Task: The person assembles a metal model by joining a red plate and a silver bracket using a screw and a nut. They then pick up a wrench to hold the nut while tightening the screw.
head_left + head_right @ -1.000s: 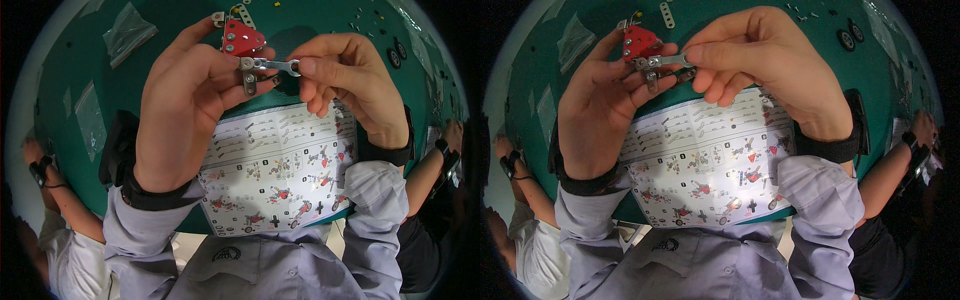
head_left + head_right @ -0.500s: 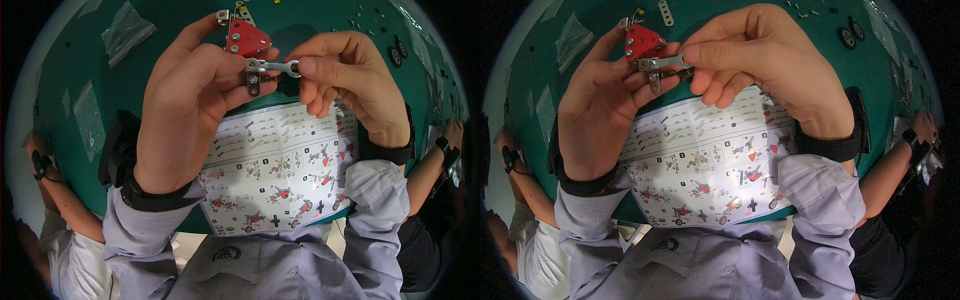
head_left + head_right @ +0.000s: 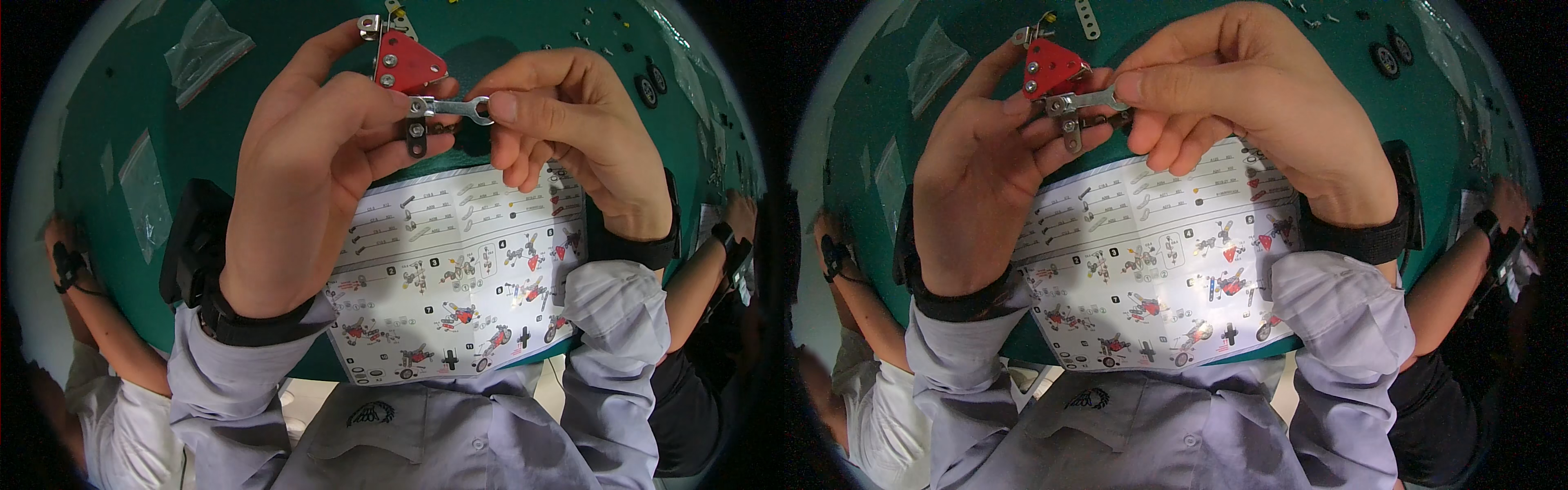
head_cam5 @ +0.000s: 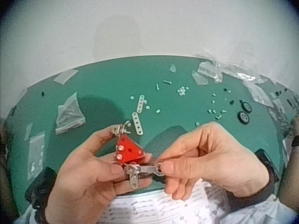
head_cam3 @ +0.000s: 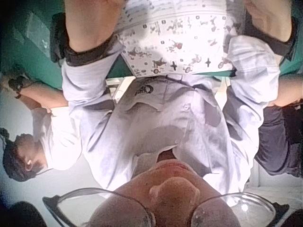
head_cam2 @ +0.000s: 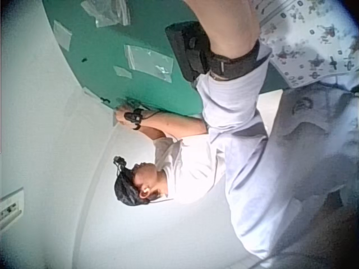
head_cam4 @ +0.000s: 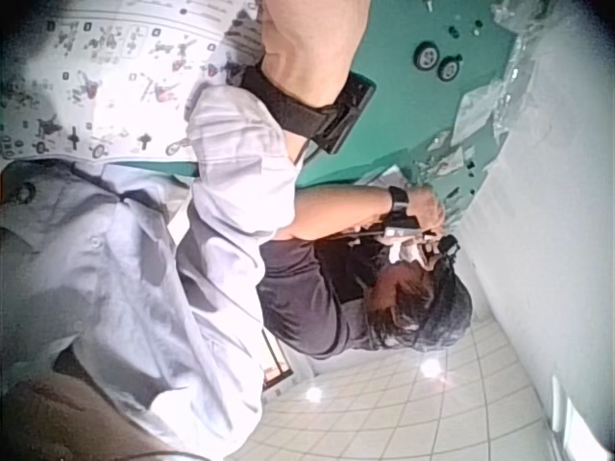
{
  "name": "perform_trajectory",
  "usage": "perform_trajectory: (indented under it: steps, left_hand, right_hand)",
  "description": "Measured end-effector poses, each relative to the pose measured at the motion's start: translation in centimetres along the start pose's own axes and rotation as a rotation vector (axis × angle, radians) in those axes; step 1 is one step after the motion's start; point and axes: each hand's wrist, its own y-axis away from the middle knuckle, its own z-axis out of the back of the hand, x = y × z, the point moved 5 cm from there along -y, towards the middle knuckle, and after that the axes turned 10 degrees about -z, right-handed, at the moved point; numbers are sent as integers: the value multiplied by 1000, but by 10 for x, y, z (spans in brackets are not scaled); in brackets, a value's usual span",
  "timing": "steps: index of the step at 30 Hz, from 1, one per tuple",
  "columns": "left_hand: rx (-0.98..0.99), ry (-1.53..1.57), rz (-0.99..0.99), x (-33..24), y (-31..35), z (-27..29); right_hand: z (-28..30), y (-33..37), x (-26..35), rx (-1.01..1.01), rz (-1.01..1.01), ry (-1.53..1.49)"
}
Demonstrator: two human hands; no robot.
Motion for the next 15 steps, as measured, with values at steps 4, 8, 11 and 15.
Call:
perform_trajectory:
  steps: [4, 8, 11, 15]
  left_hand:
    - [-16, -42, -14, 3, -1, -1]
    - [-26, -110, -1, 2, 0, -2]
    - [-27, -145, -32, 3, 0, -2]
    - [1, -280, -84, 1, 0, -3]
  right_hand:
    - [-1, 1, 1, -6, -3, 0]
    - [-1, 1, 0, -7, -2, 17]
    - [-2, -1, 0, -1, 4, 13]
    - [-4, 0, -1, -11, -23, -15]
